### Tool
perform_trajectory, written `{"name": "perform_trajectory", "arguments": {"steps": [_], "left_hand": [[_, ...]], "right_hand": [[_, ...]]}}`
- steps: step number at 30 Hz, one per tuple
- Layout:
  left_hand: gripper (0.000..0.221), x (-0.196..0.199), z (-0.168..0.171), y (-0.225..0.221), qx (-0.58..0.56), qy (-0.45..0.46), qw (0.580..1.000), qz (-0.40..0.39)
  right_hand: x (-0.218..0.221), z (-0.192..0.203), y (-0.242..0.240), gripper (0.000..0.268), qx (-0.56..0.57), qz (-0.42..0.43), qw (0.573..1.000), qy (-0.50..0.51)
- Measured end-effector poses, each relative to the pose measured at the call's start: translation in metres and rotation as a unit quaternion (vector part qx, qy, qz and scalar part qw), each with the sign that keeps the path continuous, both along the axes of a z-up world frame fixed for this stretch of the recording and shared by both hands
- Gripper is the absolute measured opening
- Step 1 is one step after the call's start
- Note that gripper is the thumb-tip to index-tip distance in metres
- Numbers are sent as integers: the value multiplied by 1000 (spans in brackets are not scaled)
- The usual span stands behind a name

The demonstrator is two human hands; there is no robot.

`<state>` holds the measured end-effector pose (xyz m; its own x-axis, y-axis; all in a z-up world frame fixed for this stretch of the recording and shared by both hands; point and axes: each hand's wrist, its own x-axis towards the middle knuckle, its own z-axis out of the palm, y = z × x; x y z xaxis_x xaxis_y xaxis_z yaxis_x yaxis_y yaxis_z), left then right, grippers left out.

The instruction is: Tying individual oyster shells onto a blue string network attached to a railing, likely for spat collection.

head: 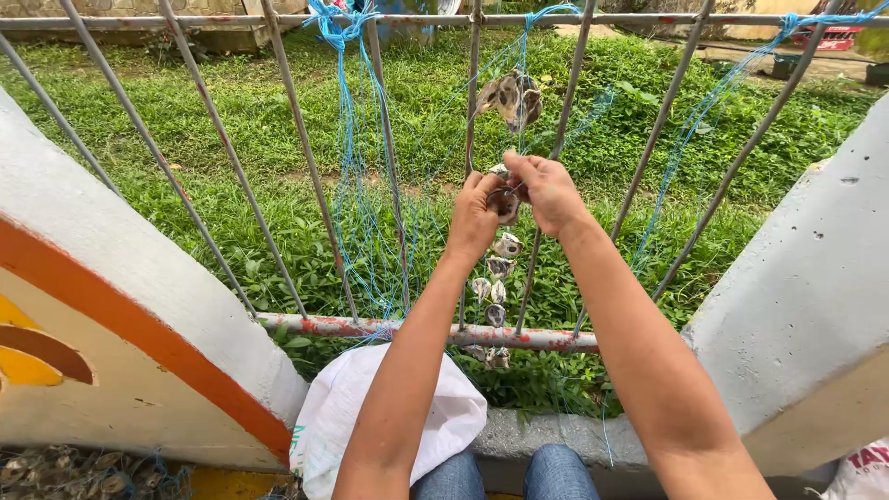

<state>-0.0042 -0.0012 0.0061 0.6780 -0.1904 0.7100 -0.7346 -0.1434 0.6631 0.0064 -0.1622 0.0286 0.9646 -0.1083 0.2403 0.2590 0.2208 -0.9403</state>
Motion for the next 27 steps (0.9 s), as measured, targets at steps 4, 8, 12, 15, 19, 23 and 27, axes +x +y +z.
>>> {"name": "perform_trajectory", "arguments": {"steps": [4,8,12,15,19,23,27], "left_hand": [[27,-21,16,-4,1,6,1000,-9],[22,-23,13,-6,12,8,1000,-8],[24,-3,-3,-2,-1,-17,1000,1],[26,4,-6,2,-11,-26,1000,6],[20,12,-13,1,-61,23,995,-71],[22,8,-11,0,-59,30,996,-56],[16,7,-9,-4,-98,79,988,-87]], "right_hand": [[5,1,-6,9,-2,8,1000,6],[5,5,-9,5,-69,-77,994,24],[-41,28,1,22,-242,-186,951,42],[-104,22,3,23,-390,-221,887,-116],[-209,-1,32,24,-504,-298,746,-318],[-282,-41,60,19,-418,-61,773,-474],[-322,-102,92,30,-131,104,870,-464]]}}
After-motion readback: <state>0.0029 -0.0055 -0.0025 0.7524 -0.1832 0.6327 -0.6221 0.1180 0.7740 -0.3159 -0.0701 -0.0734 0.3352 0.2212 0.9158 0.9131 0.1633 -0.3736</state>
